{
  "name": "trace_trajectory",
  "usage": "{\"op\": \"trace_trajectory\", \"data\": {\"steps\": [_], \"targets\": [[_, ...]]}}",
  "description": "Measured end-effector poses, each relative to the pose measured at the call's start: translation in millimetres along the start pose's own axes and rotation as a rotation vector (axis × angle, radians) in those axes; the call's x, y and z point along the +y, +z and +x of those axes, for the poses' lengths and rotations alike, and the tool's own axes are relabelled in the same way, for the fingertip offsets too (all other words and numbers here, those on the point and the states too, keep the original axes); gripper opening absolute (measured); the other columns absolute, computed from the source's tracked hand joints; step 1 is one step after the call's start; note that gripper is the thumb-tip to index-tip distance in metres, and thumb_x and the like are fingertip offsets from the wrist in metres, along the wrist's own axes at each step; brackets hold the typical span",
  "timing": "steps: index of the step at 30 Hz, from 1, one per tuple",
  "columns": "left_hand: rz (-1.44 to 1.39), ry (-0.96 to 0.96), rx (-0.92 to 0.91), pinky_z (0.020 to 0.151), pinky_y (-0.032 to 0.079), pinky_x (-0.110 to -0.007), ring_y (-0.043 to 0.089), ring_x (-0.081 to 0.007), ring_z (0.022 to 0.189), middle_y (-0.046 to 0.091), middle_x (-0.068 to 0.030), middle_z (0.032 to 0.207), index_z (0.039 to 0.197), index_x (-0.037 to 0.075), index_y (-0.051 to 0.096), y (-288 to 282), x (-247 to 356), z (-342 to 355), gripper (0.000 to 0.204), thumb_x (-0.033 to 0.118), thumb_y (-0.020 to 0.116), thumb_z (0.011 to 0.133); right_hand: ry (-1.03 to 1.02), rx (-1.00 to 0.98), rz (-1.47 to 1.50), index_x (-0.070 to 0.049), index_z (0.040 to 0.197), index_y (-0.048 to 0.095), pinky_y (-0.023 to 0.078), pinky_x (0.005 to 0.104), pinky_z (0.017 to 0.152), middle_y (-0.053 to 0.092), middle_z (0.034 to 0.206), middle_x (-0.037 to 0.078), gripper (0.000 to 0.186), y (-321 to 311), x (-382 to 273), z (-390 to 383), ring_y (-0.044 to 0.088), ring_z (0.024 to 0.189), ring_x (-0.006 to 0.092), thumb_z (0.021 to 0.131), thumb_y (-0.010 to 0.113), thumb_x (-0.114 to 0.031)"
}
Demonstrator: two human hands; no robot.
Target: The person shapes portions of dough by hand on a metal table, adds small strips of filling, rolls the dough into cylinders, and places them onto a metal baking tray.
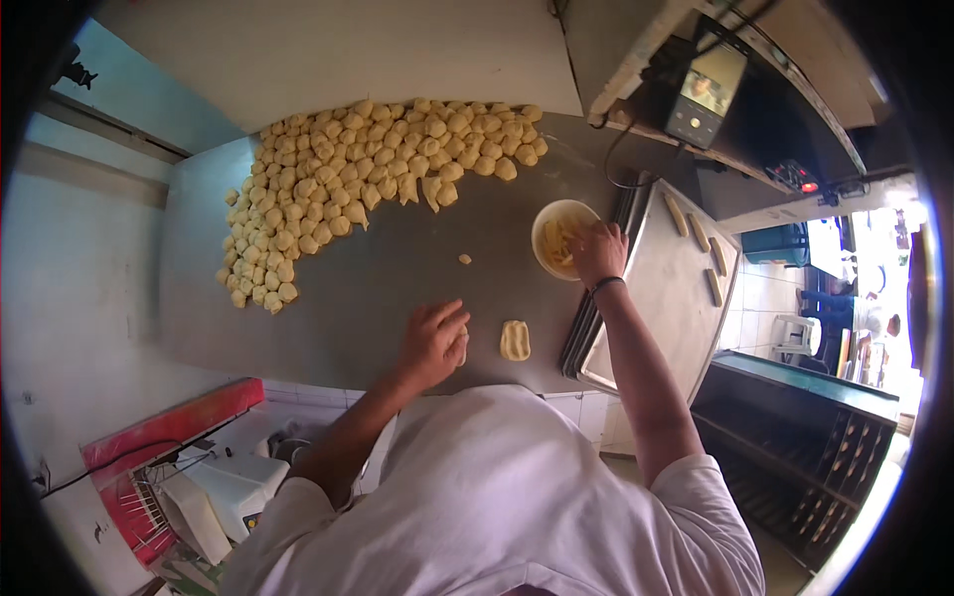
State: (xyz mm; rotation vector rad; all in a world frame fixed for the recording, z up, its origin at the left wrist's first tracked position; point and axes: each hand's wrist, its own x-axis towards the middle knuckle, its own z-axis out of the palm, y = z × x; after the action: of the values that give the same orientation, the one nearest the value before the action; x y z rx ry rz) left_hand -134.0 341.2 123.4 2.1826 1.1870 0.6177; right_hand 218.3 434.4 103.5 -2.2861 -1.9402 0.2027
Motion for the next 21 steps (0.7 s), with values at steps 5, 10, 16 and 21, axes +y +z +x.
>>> {"op": "trace_trajectory", "data": {"steps": [5,10,16,21], "targets": [[-0.075,-0.001,0.022,0.102,0.052,-0.045,0.065,-0.0340,0.120,0.066,-0.0111,0.137,0.126,0.005,0.071,-25,-1,60,0.034,0.011,0.072,0.092,0.171,0.056,0.383,-0.016,0.111,0.082,0.051,0.0408,0.091,0.076,0.106,0.009,0.027,-12,-3,-15,0.068,0.100,0.0248,0.093,0.069,-0.030],[-0.189,0.016,0.103,0.101,0.053,-0.046,0.065,-0.0330,0.120,0.066,-0.0114,0.138,0.128,0.005,0.069,-28,48,98,0.037,0.008,0.073,0.091,0.353,-0.251,1.135,-0.005,0.118,0.078,0.054,0.0284,0.072,0.077,0.087,0.004,0.026,-41,-38,-48,0.065,0.075,0.0086,0.100,0.069,-0.021],[0.021,0.346,0.177,0.097,0.053,-0.044,0.067,-0.0301,0.113,0.070,-0.0106,0.122,0.120,0.005,0.071,-4,84,86,0.035,0.004,0.075,0.085,0.176,-0.588,1.250,0.001,0.111,0.078,0.052,0.0258,0.071,0.071,0.084,-0.001,0.022,-49,-35,-106,0.061,0.076,0.0069,0.102,0.068,-0.017],[0.031,0.205,0.031,0.089,0.053,-0.044,0.066,-0.0291,0.099,0.068,-0.0068,0.100,0.097,0.007,0.071,19,115,20,0.016,0.003,0.075,0.081,0.004,-0.871,1.226,0.000,0.113,0.078,0.052,0.0262,0.073,0.073,0.091,0.001,0.024,-38,-18,-150,0.061,0.078,0.0072,0.101,0.070,-0.019]]}}
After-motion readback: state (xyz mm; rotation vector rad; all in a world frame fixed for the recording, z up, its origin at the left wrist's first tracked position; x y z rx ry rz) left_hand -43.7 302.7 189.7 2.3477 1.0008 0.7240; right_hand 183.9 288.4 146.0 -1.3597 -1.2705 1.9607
